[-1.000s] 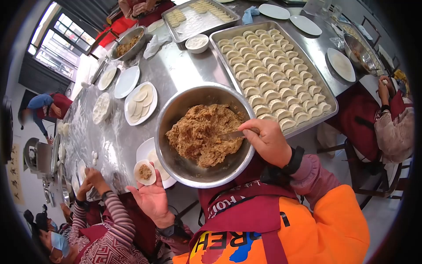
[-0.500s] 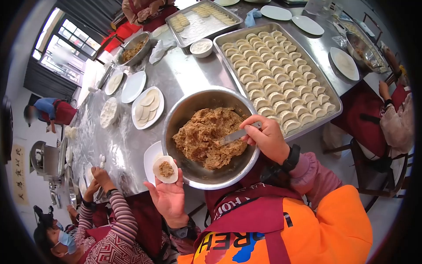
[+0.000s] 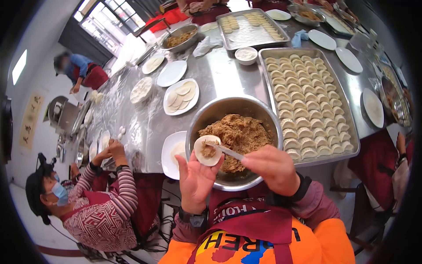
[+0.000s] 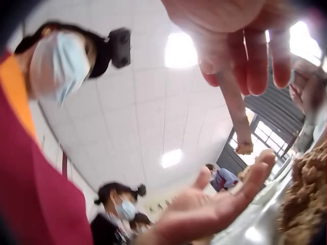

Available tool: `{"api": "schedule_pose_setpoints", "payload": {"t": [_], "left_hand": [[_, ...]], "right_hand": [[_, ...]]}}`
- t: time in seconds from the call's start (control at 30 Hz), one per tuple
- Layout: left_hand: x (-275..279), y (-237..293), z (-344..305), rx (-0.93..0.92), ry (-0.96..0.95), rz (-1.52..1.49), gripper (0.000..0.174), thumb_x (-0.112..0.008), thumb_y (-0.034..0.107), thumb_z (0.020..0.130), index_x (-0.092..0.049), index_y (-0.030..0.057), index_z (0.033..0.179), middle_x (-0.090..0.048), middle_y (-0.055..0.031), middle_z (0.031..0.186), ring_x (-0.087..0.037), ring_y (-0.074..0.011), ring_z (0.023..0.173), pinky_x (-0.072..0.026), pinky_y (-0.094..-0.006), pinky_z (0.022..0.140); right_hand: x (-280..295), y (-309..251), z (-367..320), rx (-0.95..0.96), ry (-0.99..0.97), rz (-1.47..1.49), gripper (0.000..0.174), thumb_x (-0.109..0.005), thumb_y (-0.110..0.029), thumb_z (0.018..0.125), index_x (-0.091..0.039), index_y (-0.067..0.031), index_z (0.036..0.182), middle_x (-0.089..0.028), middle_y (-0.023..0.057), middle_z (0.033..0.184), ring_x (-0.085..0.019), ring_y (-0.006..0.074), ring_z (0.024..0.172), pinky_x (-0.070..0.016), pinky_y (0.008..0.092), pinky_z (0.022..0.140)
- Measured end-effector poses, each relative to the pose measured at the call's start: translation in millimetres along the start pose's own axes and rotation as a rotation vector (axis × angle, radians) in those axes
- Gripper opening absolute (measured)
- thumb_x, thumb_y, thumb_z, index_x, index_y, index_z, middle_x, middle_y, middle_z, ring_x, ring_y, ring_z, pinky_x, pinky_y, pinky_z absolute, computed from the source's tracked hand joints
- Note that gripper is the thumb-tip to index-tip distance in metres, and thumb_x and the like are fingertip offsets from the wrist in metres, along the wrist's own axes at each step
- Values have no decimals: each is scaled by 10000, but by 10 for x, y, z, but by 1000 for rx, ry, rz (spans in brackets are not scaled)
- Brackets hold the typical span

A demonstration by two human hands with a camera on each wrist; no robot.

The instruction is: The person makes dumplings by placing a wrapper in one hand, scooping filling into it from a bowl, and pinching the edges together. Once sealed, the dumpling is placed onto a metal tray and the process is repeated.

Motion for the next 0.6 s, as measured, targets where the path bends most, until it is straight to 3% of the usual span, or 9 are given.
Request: {"api": "schedule_pose_setpoints", "payload": {"t": [0.03, 0.17, 0.2, 0.33, 0.43, 0.47, 0.57, 0.6], "left_hand": [[-24, -9, 18, 3, -10, -6, 773, -412, 600, 867, -280, 13, 1353, -384, -150, 1365, -385, -294, 1259, -316, -474, 1049], [-46, -79, 43, 18, -16, -22, 794, -411, 613, 863, -274, 0, 1350, -380, -165, 1362, -380, -293, 1262, -306, -454, 1057], [-45, -85, 48, 26, -19, -26, 796, -414, 612, 862, -273, -2, 1350, -381, -165, 1360, -380, -294, 1261, -308, -455, 1056], [64, -74, 62, 35, -10, -71, 795, -427, 600, 864, -267, -7, 1351, -380, -165, 1360, -380, -299, 1261, -314, -458, 1052], [246, 55, 63, -37, 65, -53, 786, -430, 592, 866, -266, -1, 1354, -379, -162, 1361, -383, -300, 1257, -322, -461, 1047], [256, 99, 48, -51, 78, -30, 784, -427, 593, 865, -262, 7, 1360, -381, -155, 1360, -385, -297, 1254, -325, -464, 1045], [197, 106, -4, -40, 30, -34, 745, -408, 583, 878, -285, 18, 1348, -398, -130, 1341, -407, -261, 1233, -364, -437, 1016], [189, 105, -28, -34, 25, -36, 744, -408, 583, 878, -288, 19, 1348, -396, -131, 1343, -404, -262, 1236, -360, -440, 1020]], "right_hand": [[-77, -160, -25, 183, -51, -161, 268, -615, 26, 700, -659, -30, 959, -626, 100, 877, -594, 221, 755, -491, 319, 691], [-352, -252, -230, 340, -216, -481, 330, -620, -72, 684, -643, -72, 1014, -599, 85, 971, -574, 217, 842, -460, 383, 809], [-396, -224, -299, 344, -225, -496, 351, -610, -103, 695, -631, -84, 1045, -589, 79, 997, -572, 212, 860, -436, 400, 857], [-345, -171, -221, 256, -217, -413, 308, -606, -58, 720, -645, -69, 1026, -614, 71, 946, -581, 226, 843, -452, 378, 826], [-118, -113, -34, 73, -87, -90, 271, -609, -33, 753, -645, -47, 1020, -635, 87, 882, -588, 259, 797, -469, 369, 779], [-78, -76, 20, 34, -64, -60, 222, -586, -12, 809, -633, -2, 1026, -651, 104, 833, -603, 233, 737, -488, 324, 728], [-244, 502, -111, -666, 8, 508, 202, -539, -19, 860, -612, 39, 1039, -655, 112, 824, -613, 176, 725, -497, 270, 696], [-318, 623, -112, -722, 58, 637, 199, -486, -34, 897, -595, 65, 1031, -649, 110, 792, -608, 127, 687, -497, 225, 655]]}}
Point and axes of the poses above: each hand's wrist, its own z-axis towards the middle knuckle, its own x-axis out of the back of the hand, y = z × x, the point moved 10 cm from there along z, towards the middle knuckle
